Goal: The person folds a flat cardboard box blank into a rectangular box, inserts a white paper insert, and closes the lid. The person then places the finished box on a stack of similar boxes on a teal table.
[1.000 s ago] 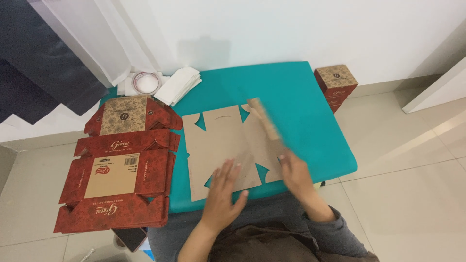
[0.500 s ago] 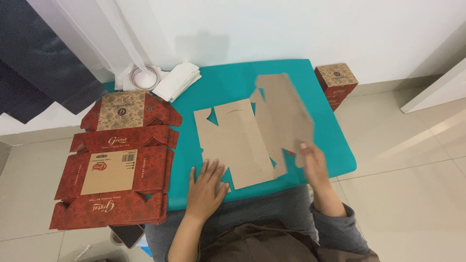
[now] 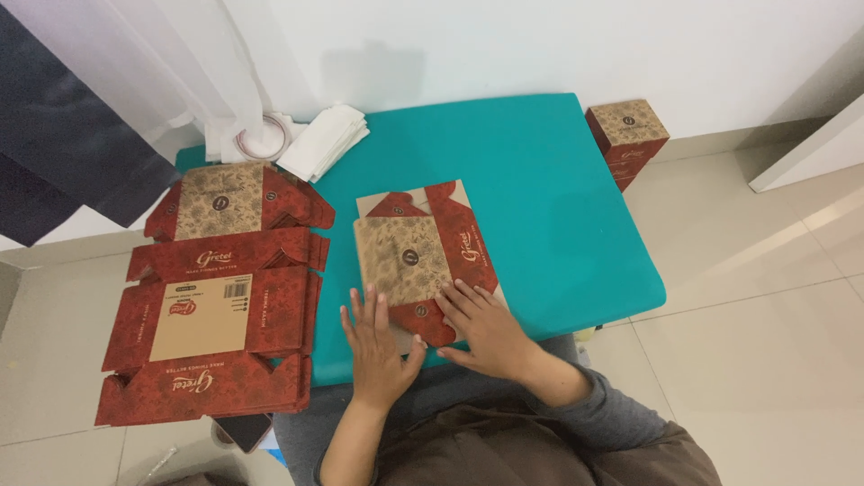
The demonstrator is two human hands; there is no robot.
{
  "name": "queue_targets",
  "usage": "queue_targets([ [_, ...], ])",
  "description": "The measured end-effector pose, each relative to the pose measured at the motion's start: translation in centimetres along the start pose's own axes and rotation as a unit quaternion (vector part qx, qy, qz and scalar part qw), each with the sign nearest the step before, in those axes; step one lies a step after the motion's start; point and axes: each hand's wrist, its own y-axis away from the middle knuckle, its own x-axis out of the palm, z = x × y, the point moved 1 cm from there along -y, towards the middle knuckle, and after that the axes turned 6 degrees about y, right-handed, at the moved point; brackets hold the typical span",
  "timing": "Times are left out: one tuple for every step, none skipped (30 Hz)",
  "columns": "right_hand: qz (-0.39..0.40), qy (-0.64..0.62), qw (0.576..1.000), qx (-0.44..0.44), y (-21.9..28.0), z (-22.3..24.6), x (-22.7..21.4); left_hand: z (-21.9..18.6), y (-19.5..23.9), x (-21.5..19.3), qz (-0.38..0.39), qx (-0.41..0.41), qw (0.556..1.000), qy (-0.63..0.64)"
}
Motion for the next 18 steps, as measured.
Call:
queue_targets([
  [0.003, 0.000, 1.000, 0.000, 0.3, -0.5, -0.5, -0.3, -0.2, 0.0, 0.001, -0.002, 1.000, 0.002],
  [0.026, -0.026, 0.999, -0.026, 0.6, -0.9, -1.1, -0.7, -0.4, 0.0, -0.003, 0.022, 1.000, -0.004],
  [0.049, -0.052, 0.996, -0.052, 0.8, -1.3, -1.6, -1.1, -0.6, 0.0, -0.007, 0.048, 0.999, -0.011],
  [0.050, -0.052, 0.996, -0.052, 1.0, -1.8, -2.2, -1.2, -0.9, 0.0, -0.007, 0.047, 0.999, -0.010],
  [0.070, -0.095, 0.991, -0.064, 1.2, -2.2, -2.7, -1.2, -1.2, 0.1, 0.067, 0.037, 0.997, -0.019],
  [0.088, -0.138, 0.983, -0.076, 1.3, -2.7, -3.3, -1.2, -1.5, 0.2, 0.142, 0.026, 0.989, -0.028],
  [0.089, -0.138, 0.983, -0.077, 1.6, -3.3, -3.5, -1.1, -1.5, 0.2, 0.141, 0.025, 0.989, -0.028],
  [0.062, -0.116, 0.988, -0.082, 1.8, -4.0, -3.8, -1.1, -1.4, 0.3, 0.155, 0.031, 0.987, -0.028],
  [0.036, -0.094, 0.991, -0.085, 2.2, -4.6, -4.0, -1.1, -1.3, 0.4, 0.171, 0.038, 0.984, -0.028],
  [0.037, -0.095, 0.991, -0.083, 2.2, -5.2, -4.0, -1.0, -1.5, 0.4, 0.172, 0.038, 0.984, -0.027],
  [0.064, -0.085, 0.991, -0.079, 2.3, -5.8, -3.9, -0.9, -1.5, 0.4, 0.172, 0.036, 0.984, -0.023],
  [0.091, -0.074, 0.990, -0.074, 2.3, -6.4, -3.8, -0.9, -1.5, 0.4, 0.172, 0.034, 0.984, -0.019],
  [0.093, -0.075, 0.990, -0.073, 1.8, -6.9, -3.6, -0.8, -1.5, 0.5, 0.173, 0.034, 0.984, -0.017],
  [0.101, -0.061, 0.990, -0.072, 1.4, -7.3, -3.4, -0.8, -1.5, 0.5, 0.172, 0.030, 0.985, -0.014],
  [0.109, -0.049, 0.990, -0.072, 0.9, -7.7, -3.2, -0.8, -1.4, 0.5, 0.171, 0.026, 0.985, -0.012],
  [0.109, -0.050, 0.990, -0.070, -0.2, -8.4, -3.2, -0.8, -1.4, 0.6, 0.172, 0.026, 0.985, -0.011],
  [0.134, -0.025, 0.989, -0.056, -1.4, -9.1, -3.1, -0.8, -1.4, 0.6, 0.170, 0.026, 0.985, -0.015],
  [0.158, -0.001, 0.987, -0.042, -2.4, -9.7, -3.0, -0.8, -1.4, 0.5, 0.168, 0.025, 0.985, -0.018],
])
